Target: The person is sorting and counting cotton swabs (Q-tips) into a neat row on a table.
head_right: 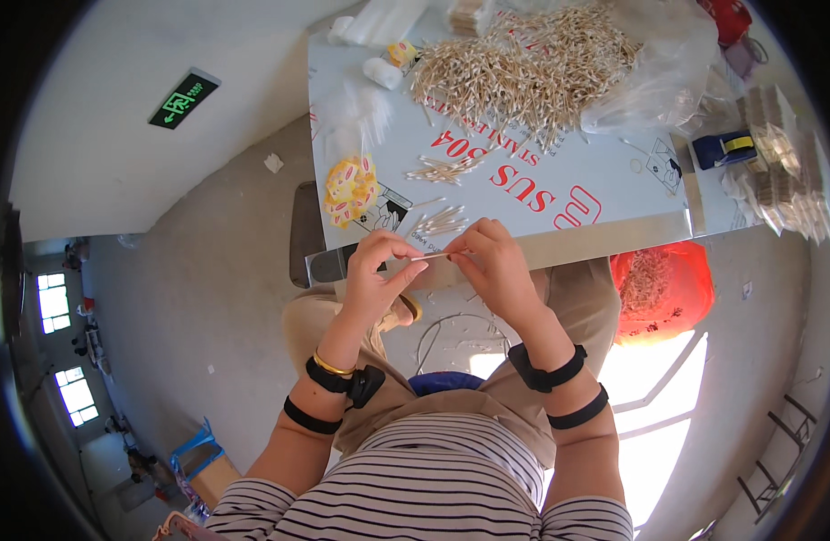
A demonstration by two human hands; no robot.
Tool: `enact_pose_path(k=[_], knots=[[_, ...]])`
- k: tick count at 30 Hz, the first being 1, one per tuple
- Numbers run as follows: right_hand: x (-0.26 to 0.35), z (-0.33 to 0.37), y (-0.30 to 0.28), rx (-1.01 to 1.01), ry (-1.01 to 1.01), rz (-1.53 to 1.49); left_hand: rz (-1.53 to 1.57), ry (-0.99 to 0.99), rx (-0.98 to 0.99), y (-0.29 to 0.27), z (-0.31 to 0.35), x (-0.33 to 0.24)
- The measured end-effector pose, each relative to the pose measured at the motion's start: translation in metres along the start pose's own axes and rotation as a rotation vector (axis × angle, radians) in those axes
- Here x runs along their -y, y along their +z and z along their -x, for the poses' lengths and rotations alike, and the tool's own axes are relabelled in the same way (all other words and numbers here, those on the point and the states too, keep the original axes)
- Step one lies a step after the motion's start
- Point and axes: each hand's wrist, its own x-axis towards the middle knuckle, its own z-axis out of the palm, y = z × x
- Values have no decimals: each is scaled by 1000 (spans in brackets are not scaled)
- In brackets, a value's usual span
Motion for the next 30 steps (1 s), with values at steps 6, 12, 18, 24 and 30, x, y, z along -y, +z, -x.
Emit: enact_pose_path(k=[6, 12, 18, 24, 30], knots=[[13, 17, -7, -5, 68, -164, 85, -75, -3, 1, 13, -13], [-4, 33, 0, 2, 182, -449, 233, -166, -30, 8, 26, -18], [-19, 52, 14, -44, 409, -815, 186, -63, -12, 20, 35, -11], [-22, 56, 10, -66, 410, -669, 230, -243, 38, 25, 38, -6], [-43, 64, -28, -178, 367, -401, 269, -174, 86, 32, 29, 4]])
